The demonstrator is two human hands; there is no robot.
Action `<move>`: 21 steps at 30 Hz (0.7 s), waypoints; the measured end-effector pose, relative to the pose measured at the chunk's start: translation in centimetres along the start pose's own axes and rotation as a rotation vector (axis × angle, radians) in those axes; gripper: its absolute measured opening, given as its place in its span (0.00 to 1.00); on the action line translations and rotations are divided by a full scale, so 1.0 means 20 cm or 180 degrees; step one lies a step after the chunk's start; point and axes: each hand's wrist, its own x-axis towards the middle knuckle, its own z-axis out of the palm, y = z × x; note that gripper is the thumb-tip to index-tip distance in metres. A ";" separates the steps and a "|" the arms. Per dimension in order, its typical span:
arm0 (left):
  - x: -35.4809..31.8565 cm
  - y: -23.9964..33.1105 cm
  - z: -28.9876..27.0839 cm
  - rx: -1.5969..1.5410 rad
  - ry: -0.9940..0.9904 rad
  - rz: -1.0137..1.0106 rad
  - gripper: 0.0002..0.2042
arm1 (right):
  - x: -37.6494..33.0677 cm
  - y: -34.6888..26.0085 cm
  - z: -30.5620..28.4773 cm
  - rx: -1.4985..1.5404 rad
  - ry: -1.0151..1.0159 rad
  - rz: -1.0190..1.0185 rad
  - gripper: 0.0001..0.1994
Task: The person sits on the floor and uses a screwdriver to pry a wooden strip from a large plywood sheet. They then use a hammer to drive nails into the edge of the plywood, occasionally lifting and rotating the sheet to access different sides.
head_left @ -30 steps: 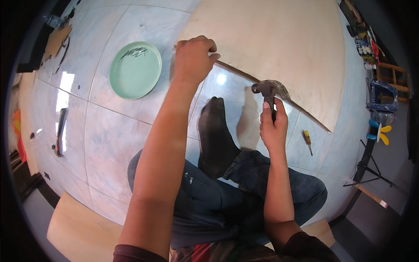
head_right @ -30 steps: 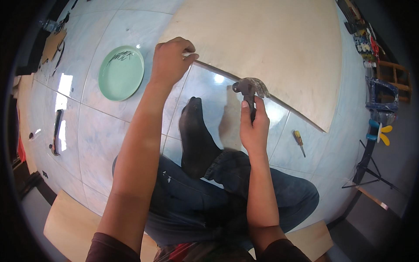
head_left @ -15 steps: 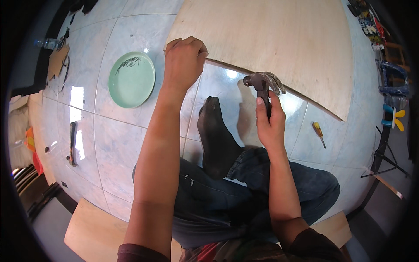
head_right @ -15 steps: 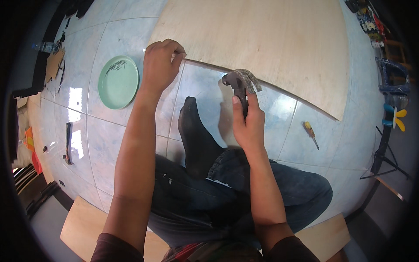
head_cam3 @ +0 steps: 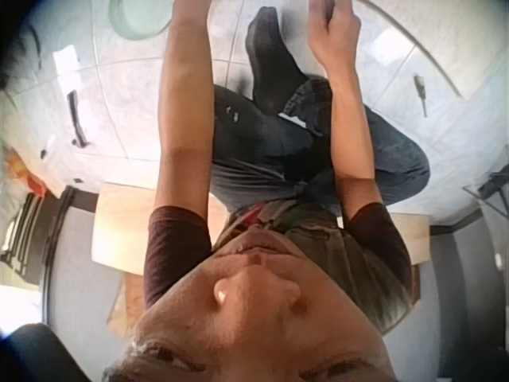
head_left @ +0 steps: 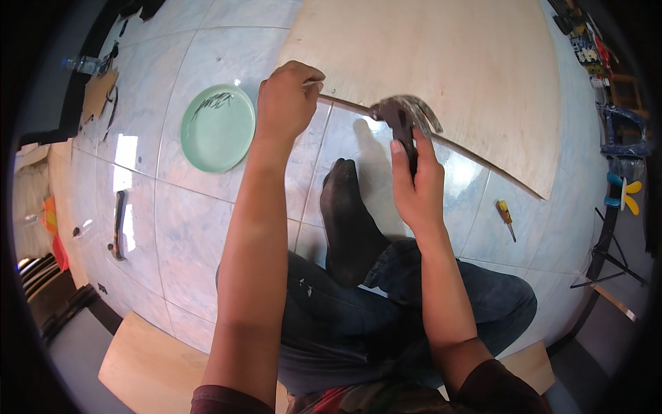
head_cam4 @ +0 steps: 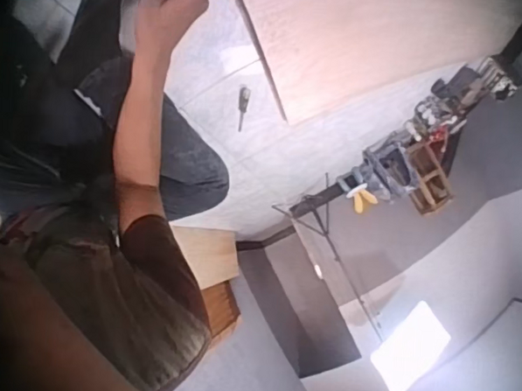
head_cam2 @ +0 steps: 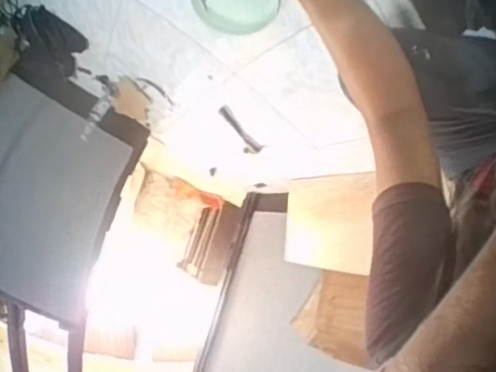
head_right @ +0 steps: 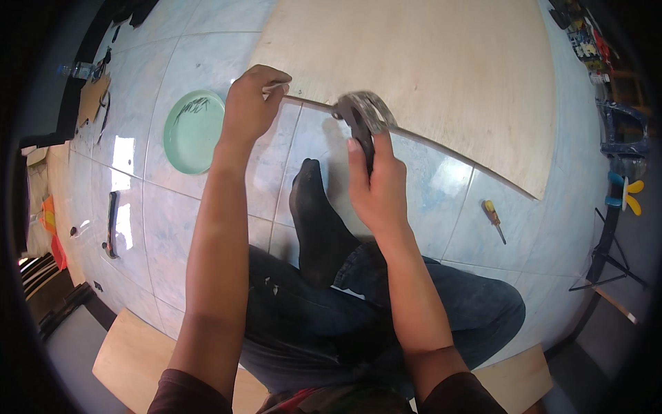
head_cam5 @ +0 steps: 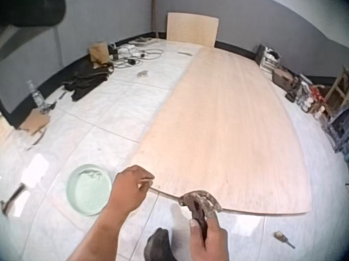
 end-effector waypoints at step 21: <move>0.03 -0.11 0.03 0.0898 0.0541 -0.0390 0.53 | 0.06 0.00 0.10 -0.0733 0.0115 -0.0068 0.12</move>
